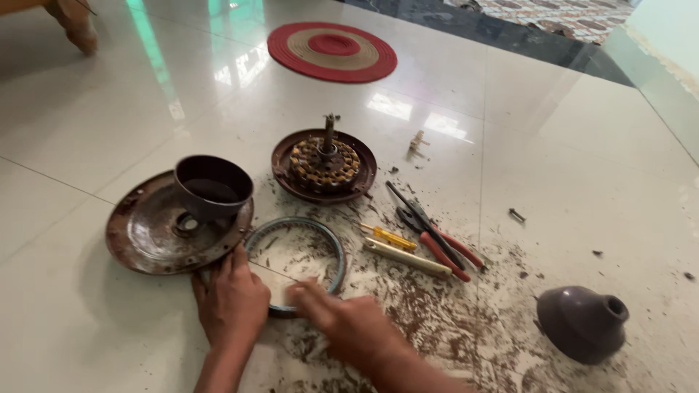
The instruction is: The person disassembles a ceiling fan motor housing, removes a rubber gasket, and cleans a cylindrical metal part using a screwdriver, pliers, and a sanding block. They then reattach the gasket to the cleaned part.
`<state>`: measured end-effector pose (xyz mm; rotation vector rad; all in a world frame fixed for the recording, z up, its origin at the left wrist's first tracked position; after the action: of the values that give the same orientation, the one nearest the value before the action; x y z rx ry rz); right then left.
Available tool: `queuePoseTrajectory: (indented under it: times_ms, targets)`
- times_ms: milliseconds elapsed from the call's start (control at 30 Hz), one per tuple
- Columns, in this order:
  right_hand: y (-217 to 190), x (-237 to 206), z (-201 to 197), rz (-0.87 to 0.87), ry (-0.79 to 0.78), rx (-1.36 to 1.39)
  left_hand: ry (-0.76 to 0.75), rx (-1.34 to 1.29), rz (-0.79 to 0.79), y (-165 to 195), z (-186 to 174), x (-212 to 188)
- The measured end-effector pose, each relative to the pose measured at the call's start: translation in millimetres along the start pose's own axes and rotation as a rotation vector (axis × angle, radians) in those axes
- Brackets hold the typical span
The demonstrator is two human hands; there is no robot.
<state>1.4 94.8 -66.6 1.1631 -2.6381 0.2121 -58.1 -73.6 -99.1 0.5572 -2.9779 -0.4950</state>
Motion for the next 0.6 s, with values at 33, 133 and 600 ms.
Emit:
queuePoseTrajectory:
  times_ms: [33, 133, 600]
  targets:
    - [12, -5, -11, -0.049, -0.022, -0.027, -0.041, 0.004, -0.014, 1, 1, 1]
    - [32, -13, -25, -0.054, 0.005, -0.055, 0.004, -0.011, 0.008, 7, -12, 2]
    - [-1, -7, 34, 0.207, -0.005, 0.017, 0.184, 0.067, 0.089, 19, -9, -23]
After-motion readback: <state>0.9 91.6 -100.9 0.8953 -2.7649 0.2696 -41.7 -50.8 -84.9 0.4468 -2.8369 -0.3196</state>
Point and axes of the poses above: each hand's wrist, its own x-axis towards the middle knuckle, its own z-axis out of the palm, y = z × x, the point moved 8 cm from there along x, towards the middle knuckle, and after that the axes turned 4 degrees about -z, right-handed, at the moved point
